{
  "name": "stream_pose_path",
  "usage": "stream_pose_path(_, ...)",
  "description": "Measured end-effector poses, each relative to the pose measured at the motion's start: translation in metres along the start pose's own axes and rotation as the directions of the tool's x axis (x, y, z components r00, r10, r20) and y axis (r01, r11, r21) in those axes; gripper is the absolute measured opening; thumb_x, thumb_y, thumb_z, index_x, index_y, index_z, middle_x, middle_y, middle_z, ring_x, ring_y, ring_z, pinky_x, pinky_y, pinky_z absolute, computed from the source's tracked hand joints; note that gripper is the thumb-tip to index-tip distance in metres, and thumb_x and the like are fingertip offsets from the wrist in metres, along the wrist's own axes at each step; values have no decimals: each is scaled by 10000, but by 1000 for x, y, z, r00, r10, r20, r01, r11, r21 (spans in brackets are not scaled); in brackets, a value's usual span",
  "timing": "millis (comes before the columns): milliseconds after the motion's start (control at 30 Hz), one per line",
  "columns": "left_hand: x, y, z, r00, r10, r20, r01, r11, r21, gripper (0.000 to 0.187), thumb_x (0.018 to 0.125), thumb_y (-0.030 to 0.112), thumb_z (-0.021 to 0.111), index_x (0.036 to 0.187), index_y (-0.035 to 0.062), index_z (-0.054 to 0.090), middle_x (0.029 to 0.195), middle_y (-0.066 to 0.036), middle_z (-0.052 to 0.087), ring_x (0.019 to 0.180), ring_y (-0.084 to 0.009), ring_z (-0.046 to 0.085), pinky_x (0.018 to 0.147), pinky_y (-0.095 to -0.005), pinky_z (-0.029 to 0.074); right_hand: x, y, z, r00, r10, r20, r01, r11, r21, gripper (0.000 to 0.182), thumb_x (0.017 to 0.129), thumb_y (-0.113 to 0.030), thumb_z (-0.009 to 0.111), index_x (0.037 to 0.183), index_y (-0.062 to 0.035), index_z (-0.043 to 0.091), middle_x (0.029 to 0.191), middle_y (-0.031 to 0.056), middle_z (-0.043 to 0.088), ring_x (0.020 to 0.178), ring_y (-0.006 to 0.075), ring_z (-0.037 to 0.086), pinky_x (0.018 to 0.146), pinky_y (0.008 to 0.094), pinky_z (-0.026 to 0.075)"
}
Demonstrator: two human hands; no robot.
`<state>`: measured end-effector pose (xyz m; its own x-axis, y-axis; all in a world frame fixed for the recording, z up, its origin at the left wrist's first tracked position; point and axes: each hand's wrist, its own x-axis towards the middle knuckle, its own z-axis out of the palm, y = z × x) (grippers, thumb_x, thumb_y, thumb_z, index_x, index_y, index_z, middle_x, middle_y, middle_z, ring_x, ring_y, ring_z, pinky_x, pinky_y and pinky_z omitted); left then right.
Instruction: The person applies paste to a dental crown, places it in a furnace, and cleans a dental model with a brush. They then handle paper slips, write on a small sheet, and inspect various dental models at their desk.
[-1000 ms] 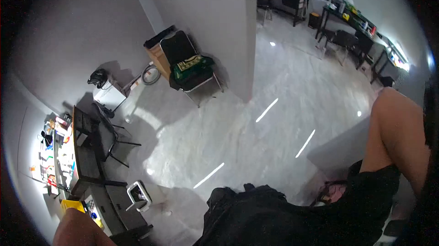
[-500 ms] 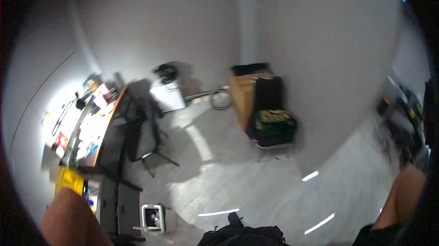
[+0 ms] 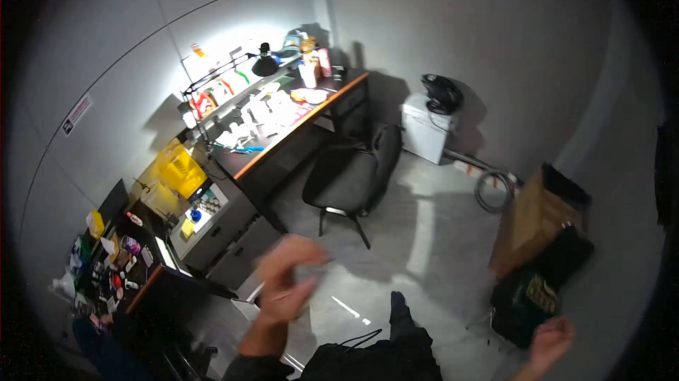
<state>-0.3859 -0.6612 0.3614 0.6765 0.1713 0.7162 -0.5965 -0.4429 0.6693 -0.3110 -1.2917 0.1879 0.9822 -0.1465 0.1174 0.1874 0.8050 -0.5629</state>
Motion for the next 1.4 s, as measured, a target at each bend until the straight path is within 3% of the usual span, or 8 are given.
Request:
stream_pose_path(100,-95,-155,28,715,-633,296,334,681,651,499,980,340,681,1357,21,612,1269,-239,674,1161,-398,648,989,-475,521,73,181,-84,856,468,-217,-459,883,93,172,938,-209,597,935,-79,709,844,69,699,749,213,657,658,359,558)
stream_pose_path(133,-111,-173,24,291,-879,378,264,454,851,628,974,457,672,1423,30,572,1314,-247,649,1227,-433,614,1031,-492,504,100,237,-76,647,551,-527,-518,825,226,116,891,-196,606,849,-108,670,751,42,640,644,206,593,574,354,504)
stream_pose_path(200,-127,-208,16,-22,-947,319,397,285,872,646,931,498,695,1365,27,612,1160,-272,712,1123,-453,666,961,-509,524,131,333,15,515,709,-482,-717,664,210,86,887,-192,634,900,-109,616,825,57,592,747,218,560,661,385,455)
stream_pose_path(367,-59,-243,-20,462,-882,87,647,403,647,606,959,464,673,1344,-2,625,1189,-283,699,1102,-458,671,964,-493,529,214,476,219,398,915,-64,-882,363,-302,37,947,-97,624,925,-113,598,838,46,594,802,183,595,708,337,440)
stream_pose_path(567,39,-302,-81,671,-704,-232,705,510,494,430,952,295,728,1277,18,676,1091,-221,720,1022,-353,723,901,-433,554,283,619,352,271,950,153,-671,300,-678,10,944,-77,616,952,-78,623,852,23,638,772,125,601,740,293,472)
stream_pose_path(833,85,-426,-242,585,-785,-204,702,364,611,369,962,283,712,1253,56,692,1133,-172,719,1040,-349,705,910,-437,542,294,822,448,349,933,93,-718,330,-613,35,946,-75,616,954,-44,629,827,24,619,716,101,573,692,250,475)
stream_pose_path(1233,194,-482,-380,640,-704,-307,713,397,578,368,947,217,732,1271,50,682,1157,-168,724,1060,-339,712,940,-420,553,368,1158,570,388,745,543,445,364,-818,273,833,-65,741,1089,31,732,960,169,775,884,233,763,803,338,604)
stream_pose_path(1400,142,-492,-419,417,-707,-572,903,251,347,347,925,177,743,1228,14,696,1122,-191,727,1024,-324,722,894,-407,561,393,1213,599,89,777,623,689,404,-602,420,770,-135,819,1166,-20,737,990,213,746,950,336,732,890,414,573)
